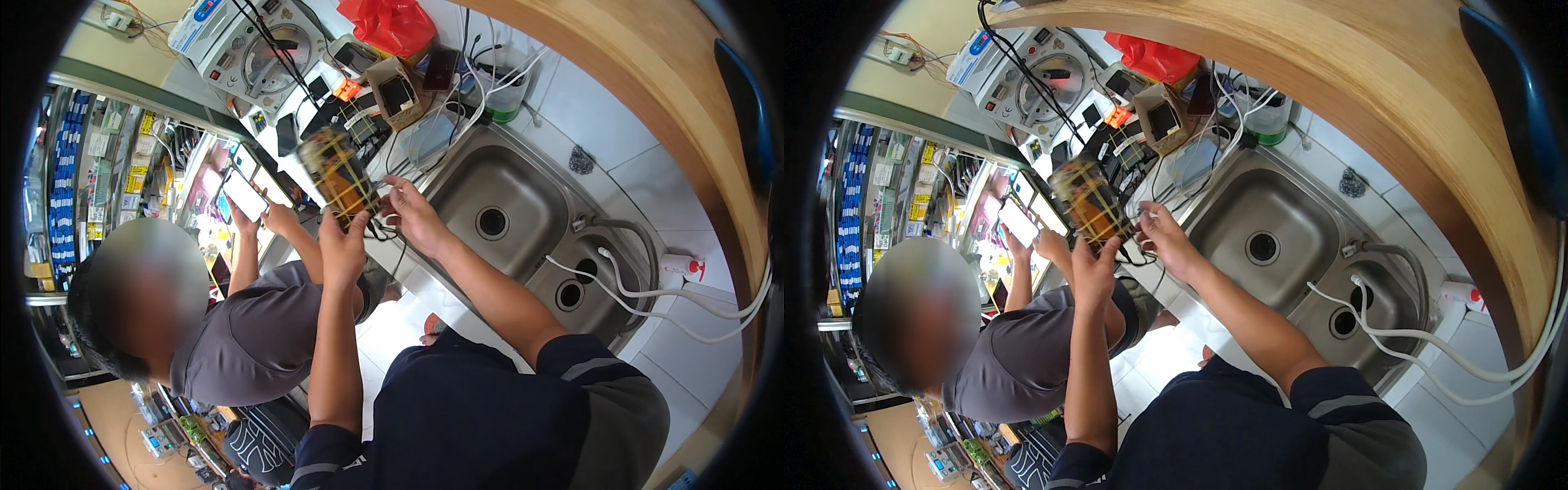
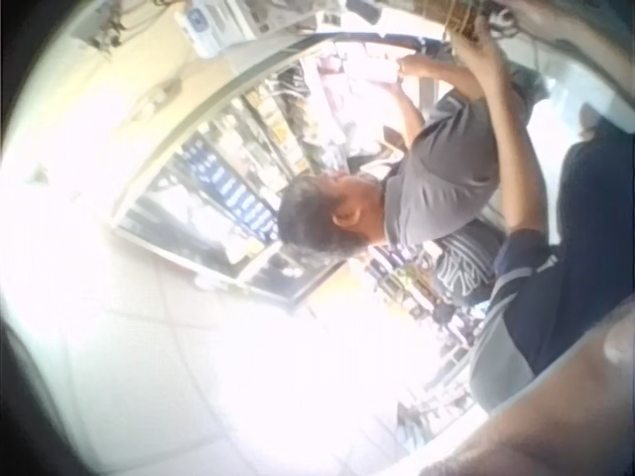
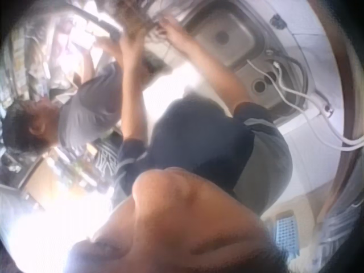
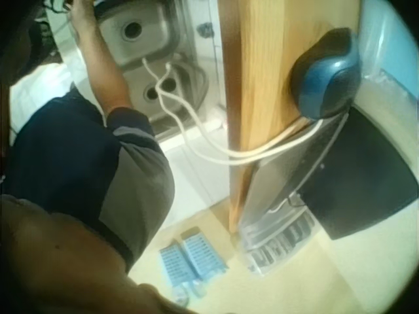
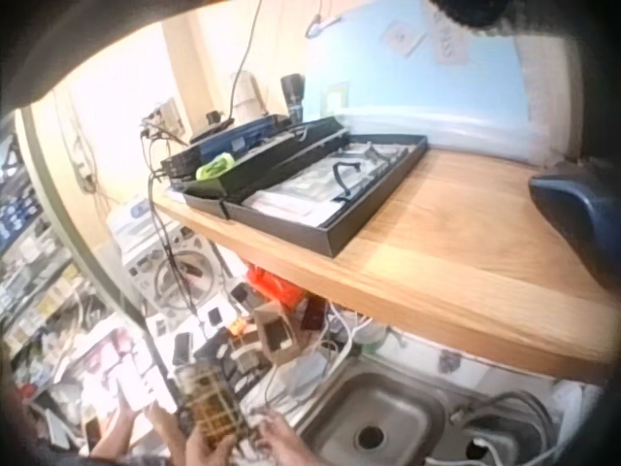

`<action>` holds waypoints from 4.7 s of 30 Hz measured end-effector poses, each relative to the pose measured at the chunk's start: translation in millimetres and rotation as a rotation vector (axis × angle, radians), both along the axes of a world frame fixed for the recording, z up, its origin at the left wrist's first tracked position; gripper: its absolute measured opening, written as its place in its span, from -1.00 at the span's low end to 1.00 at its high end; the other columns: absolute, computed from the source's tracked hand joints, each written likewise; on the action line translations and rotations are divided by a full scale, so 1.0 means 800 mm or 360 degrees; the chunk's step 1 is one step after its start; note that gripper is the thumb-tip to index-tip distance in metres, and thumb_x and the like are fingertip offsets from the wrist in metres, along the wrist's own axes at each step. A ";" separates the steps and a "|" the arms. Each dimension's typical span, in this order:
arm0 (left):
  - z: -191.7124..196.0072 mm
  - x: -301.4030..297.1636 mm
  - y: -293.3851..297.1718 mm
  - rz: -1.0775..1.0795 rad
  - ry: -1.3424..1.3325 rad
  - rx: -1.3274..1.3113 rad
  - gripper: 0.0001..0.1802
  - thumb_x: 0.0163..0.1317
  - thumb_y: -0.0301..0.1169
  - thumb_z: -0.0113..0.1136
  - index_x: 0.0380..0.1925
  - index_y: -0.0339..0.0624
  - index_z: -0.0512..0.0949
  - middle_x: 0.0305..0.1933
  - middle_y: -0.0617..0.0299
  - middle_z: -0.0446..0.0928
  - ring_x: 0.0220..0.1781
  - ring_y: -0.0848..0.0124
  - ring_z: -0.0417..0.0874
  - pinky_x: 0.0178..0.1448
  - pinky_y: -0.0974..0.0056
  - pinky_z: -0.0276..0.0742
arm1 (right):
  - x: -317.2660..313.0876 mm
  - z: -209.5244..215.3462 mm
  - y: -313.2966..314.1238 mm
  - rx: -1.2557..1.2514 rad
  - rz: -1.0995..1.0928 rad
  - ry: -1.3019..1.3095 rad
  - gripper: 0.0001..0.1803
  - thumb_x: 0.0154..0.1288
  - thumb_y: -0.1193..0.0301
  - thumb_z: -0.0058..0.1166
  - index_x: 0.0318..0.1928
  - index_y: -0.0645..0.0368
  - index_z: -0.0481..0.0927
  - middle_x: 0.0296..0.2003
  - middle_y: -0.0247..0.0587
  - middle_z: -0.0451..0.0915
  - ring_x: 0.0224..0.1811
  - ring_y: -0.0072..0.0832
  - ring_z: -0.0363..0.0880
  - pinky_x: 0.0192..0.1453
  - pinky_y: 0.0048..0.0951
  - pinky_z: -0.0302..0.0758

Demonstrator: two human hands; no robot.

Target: The person handles a smartphone with yellow grid tape, moves to a sink area, returns to the workbench, and manipulates small components and a phone chassis. They use a pencil and other tools to adjust parts on the workbench.

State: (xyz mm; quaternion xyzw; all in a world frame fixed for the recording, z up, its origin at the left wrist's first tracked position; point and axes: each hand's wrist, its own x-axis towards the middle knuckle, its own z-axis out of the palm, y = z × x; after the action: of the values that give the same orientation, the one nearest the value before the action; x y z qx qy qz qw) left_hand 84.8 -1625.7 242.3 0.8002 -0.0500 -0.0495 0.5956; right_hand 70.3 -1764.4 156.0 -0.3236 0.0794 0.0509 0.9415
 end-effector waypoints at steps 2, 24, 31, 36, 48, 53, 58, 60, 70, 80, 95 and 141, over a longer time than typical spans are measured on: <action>-0.014 0.002 -0.005 -0.0093 0.0038 0.0123 -0.75 0.38 -0.61 0.18 0.04 -0.41 0.49 -0.15 0.14 0.65 -0.18 0.47 0.62 -0.07 0.36 0.54 | 0.004 -0.018 0.004 0.0208 0.0024 -0.0023 -0.58 0.63 0.10 -0.05 0.25 0.13 0.42 -0.13 -0.43 0.56 -0.23 -0.65 0.50 -0.20 -0.59 0.43; -0.297 -0.471 0.412 0.1008 0.1553 0.0689 -0.78 0.26 -0.42 0.20 -0.15 -0.24 0.69 -0.33 0.11 0.69 -0.38 0.24 0.71 -0.30 0.16 0.67 | 0.105 -0.187 0.021 -0.1936 -0.0617 0.0397 -0.61 0.29 0.24 0.32 -0.06 0.31 0.66 -0.26 0.03 0.74 -0.22 -0.16 0.73 -0.08 -0.24 0.60; -0.347 -0.533 0.485 0.1093 0.1715 0.0321 -0.79 0.36 -0.48 0.13 -0.07 -0.30 0.61 -0.36 0.12 0.66 -0.43 0.38 0.68 -0.42 0.31 0.59 | -0.120 -0.178 0.030 -0.2055 -0.0614 0.0188 -0.86 0.35 0.50 0.13 -0.12 0.24 0.64 -0.25 0.02 0.71 -0.20 -0.18 0.72 -0.11 -0.22 0.60; -0.375 -0.489 0.428 0.0708 0.1324 -0.0018 -0.68 0.44 -0.38 0.16 0.12 -0.29 0.56 -0.21 0.06 0.70 -0.25 0.34 0.73 -0.20 0.27 0.65 | -0.280 -0.148 0.153 -0.2046 0.0164 0.0009 -0.87 0.34 0.53 0.09 -0.15 0.22 0.67 -0.28 -0.05 0.70 -0.29 -0.27 0.68 -0.17 -0.30 0.59; -0.452 -0.768 0.654 0.1851 0.1037 -0.0063 -0.77 0.32 -0.40 0.12 -0.11 -0.25 0.63 -0.36 0.12 0.67 -0.42 0.39 0.68 -0.39 0.28 0.57 | -0.348 -0.165 0.470 -0.2169 0.1597 -0.1060 -0.70 0.35 0.33 0.17 -0.01 0.23 0.65 -0.12 0.07 0.72 -0.06 -0.07 0.72 0.03 -0.15 0.62; -0.466 -0.986 0.683 0.2496 0.1504 0.0244 -0.74 0.28 -0.37 0.10 -0.23 -0.31 0.68 -0.37 -0.04 0.71 -0.34 0.16 0.77 -0.24 0.13 0.67 | -0.355 -0.193 0.493 -0.2671 0.1883 -0.0948 -0.72 0.32 0.30 0.22 -0.10 0.25 0.69 -0.22 -0.01 0.76 -0.15 -0.21 0.75 0.04 -0.26 0.64; -0.457 -1.030 0.615 0.2297 0.1886 0.0285 -0.66 0.29 -0.30 0.11 -0.21 -0.39 0.70 -0.21 -0.25 0.72 -0.03 -0.13 0.75 0.03 -0.02 0.64 | -0.321 -0.208 0.526 -0.2594 0.1992 -0.0722 -0.77 0.28 0.35 0.23 -0.16 0.25 0.71 -0.38 -0.08 0.74 -0.33 -0.36 0.73 -0.14 -0.33 0.63; -0.470 -0.990 0.596 0.2180 0.1860 0.0091 -0.66 0.28 -0.28 0.14 -0.28 -0.39 0.71 -0.25 -0.22 0.72 -0.09 -0.06 0.77 -0.02 0.02 0.64 | -0.301 -0.225 0.562 -0.2550 0.1942 -0.0967 -0.89 0.33 0.47 0.19 -0.27 0.28 0.67 -0.48 -0.29 0.66 -0.49 -0.54 0.61 -0.35 -0.41 0.58; -0.444 -0.920 0.728 0.2377 0.2048 -0.0328 -0.63 0.25 -0.23 0.09 -0.22 -0.28 0.74 -0.29 -0.15 0.73 -0.12 0.00 0.78 0.08 0.02 0.64 | -0.256 -0.259 0.915 -0.2413 0.2328 -0.1527 -0.69 0.27 0.26 0.14 -0.06 0.12 0.72 -0.19 0.04 0.76 -0.09 -0.05 0.74 0.04 -0.18 0.63; -0.333 -0.562 1.063 0.1778 0.0843 -0.0112 -0.59 0.40 -0.17 0.21 0.06 -0.26 0.61 -0.09 -0.01 0.72 -0.02 0.21 0.73 0.14 0.18 0.60 | -0.135 -0.191 1.123 -0.2138 0.2188 -0.1132 -0.77 0.32 0.36 0.18 -0.08 0.19 0.70 -0.26 -0.03 0.77 -0.22 -0.25 0.77 -0.06 -0.31 0.66; -0.422 -0.352 1.357 0.2398 0.0793 -0.0655 -0.73 0.39 -0.38 0.09 -0.06 -0.27 0.67 -0.27 0.16 0.71 -0.26 0.40 0.70 -0.10 0.28 0.60 | 0.082 -0.182 1.238 -0.2663 0.2185 -0.1039 -0.71 0.33 0.24 0.22 -0.15 0.24 0.67 -0.33 -0.05 0.73 -0.30 -0.32 0.74 -0.18 -0.27 0.60; -0.465 -0.330 1.585 0.3125 0.1837 -0.0697 -0.69 0.22 -0.23 0.11 -0.41 -0.19 0.74 -0.37 -0.08 0.70 -0.29 0.07 0.74 -0.15 0.05 0.61 | 0.309 -0.145 2.091 -0.2500 0.3693 -0.3628 -0.68 0.32 0.27 0.01 -0.12 0.17 0.74 -0.28 0.16 0.72 -0.13 0.08 0.73 -0.06 0.07 0.60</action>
State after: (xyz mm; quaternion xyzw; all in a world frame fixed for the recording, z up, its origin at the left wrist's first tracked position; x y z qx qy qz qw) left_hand -179.2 -358.1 -130.0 0.2328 0.8641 0.0861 0.4378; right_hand 317.6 -91.3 39.7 0.4035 0.7769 -0.3440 0.3395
